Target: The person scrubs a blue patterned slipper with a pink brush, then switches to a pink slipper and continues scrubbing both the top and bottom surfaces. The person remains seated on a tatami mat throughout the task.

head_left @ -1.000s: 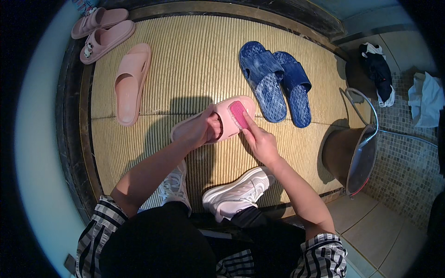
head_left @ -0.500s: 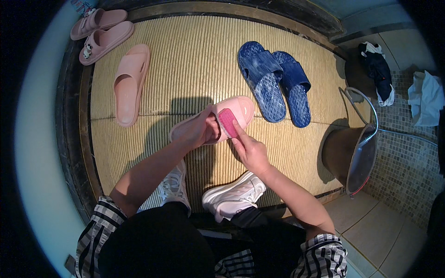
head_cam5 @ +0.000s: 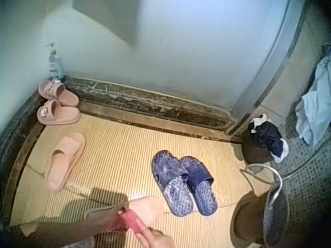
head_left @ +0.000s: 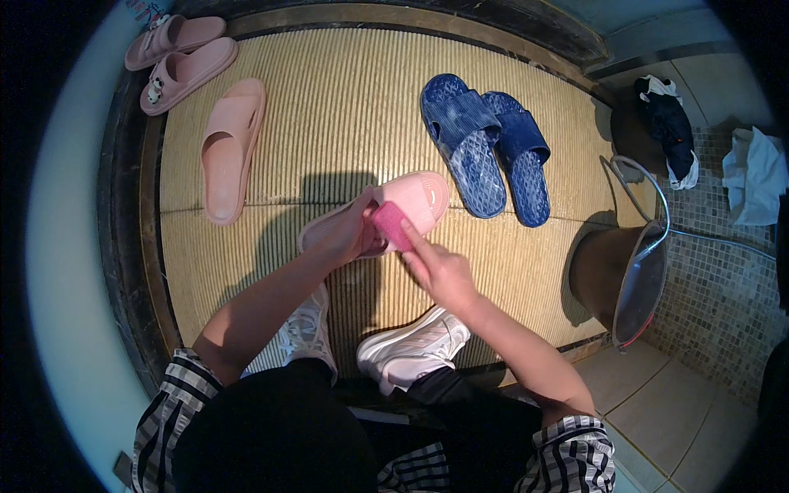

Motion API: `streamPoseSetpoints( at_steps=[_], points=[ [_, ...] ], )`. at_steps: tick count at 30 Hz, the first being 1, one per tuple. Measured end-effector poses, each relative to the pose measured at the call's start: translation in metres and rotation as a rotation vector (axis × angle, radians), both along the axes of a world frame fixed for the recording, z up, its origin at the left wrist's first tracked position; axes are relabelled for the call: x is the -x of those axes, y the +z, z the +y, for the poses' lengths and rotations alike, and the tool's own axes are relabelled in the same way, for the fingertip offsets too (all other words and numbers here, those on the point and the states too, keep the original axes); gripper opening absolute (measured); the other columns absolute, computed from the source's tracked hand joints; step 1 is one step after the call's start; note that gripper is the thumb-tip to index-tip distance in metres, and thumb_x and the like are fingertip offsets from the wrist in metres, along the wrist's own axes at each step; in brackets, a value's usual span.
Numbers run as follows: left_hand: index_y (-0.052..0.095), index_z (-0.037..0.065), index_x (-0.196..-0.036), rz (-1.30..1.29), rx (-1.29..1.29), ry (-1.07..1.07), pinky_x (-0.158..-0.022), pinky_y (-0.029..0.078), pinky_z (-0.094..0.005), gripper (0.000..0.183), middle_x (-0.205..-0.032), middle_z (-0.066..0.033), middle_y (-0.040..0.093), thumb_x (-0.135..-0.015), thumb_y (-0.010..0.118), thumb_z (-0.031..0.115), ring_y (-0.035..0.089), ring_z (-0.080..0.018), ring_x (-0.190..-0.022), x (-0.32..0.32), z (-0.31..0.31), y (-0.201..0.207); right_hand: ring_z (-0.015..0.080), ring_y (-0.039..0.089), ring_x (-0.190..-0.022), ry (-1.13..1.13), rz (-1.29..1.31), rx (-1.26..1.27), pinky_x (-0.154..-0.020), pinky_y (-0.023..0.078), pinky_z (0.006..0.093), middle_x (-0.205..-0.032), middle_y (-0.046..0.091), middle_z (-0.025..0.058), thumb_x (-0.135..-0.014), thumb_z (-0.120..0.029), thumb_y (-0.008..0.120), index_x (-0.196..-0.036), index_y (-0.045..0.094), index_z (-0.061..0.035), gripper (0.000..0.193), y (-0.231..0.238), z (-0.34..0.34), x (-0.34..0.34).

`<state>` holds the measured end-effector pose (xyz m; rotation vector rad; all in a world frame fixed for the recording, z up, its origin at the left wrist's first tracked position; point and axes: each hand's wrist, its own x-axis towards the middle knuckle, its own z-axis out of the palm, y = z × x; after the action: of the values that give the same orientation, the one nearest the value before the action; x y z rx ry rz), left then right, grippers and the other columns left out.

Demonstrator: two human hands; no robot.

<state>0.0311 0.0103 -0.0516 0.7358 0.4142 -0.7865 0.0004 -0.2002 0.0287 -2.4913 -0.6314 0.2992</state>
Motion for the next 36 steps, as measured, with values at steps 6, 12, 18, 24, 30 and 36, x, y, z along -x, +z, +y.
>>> streamPoseSetpoints(
  at_steps=[6,12,18,24,30,36],
  points=[
    [0.047,0.005,-0.136,-0.008,0.127,-0.004,-0.101,0.046,-0.0404,0.065,-0.121,-0.0105,0.063,-0.103,0.026,0.057,0.061,-0.024,-0.111,0.0,-0.004,-0.028,0.0264,0.058,-0.047,-0.147,-0.104,0.023,-0.043,0.047,0.0392,-0.056,0.055,0.0104,-0.098,-0.03,0.055,-0.146,0.044,-0.0173,0.051,-0.013,-0.017,-0.023],
    [0.047,0.008,-0.133,0.05,0.013,0.005,-0.091,0.05,-0.0369,0.063,-0.121,-0.0093,0.061,-0.101,0.03,0.059,0.062,-0.0215,-0.103,-0.001,-0.004,0.027,0.0288,0.059,-0.049,0.095,-0.133,0.077,-0.046,0.049,0.0414,-0.063,0.057,0.0116,-0.093,-0.031,0.062,-0.146,0.045,-0.0228,0.056,0.009,0.008,0.002],
    [0.051,0.009,-0.13,0.078,0.066,0.021,-0.095,0.047,-0.038,0.058,-0.118,-0.0077,0.063,-0.102,0.032,0.057,0.061,-0.0217,-0.106,-0.002,-0.004,0.017,0.0305,0.061,-0.051,0.075,-0.116,0.093,-0.047,0.051,0.0413,-0.065,0.058,0.0117,-0.093,-0.031,0.061,-0.144,0.047,-0.0252,0.053,0.01,0.006,-0.016],
    [0.052,0.008,-0.131,0.006,0.223,0.04,-0.099,0.044,-0.038,0.059,-0.12,-0.009,0.063,-0.104,0.027,0.054,0.06,-0.0219,-0.108,0.002,-0.002,-0.022,0.0336,0.065,-0.059,-0.159,0.081,-0.149,-0.055,0.051,0.0426,-0.073,0.066,0.0174,-0.094,-0.031,0.061,-0.143,0.049,-0.0211,0.051,0.002,0.003,-0.015],
    [0.053,0.006,-0.13,-0.083,0.549,-0.01,-0.102,0.045,-0.0384,0.062,-0.126,-0.0105,0.063,-0.103,0.026,0.055,0.062,-0.0217,-0.113,-0.002,0.003,-0.032,0.037,0.064,-0.059,-0.271,0.147,-0.125,-0.056,0.05,0.0459,-0.068,0.064,0.0206,-0.096,-0.032,0.059,-0.143,0.048,-0.0197,0.05,-0.001,0.002,-0.028],
    [0.049,0.005,-0.132,-0.01,0.186,0.035,-0.097,0.049,-0.0346,0.06,-0.124,-0.0096,0.064,-0.105,0.024,0.052,0.064,-0.0181,-0.108,-0.002,-0.003,0.005,0.038,0.064,-0.061,-0.274,0.187,-0.072,-0.058,0.05,0.0413,-0.067,0.062,0.0227,-0.097,-0.033,0.059,-0.144,0.048,-0.0202,0.05,0.005,0.004,-0.028]
  ],
)
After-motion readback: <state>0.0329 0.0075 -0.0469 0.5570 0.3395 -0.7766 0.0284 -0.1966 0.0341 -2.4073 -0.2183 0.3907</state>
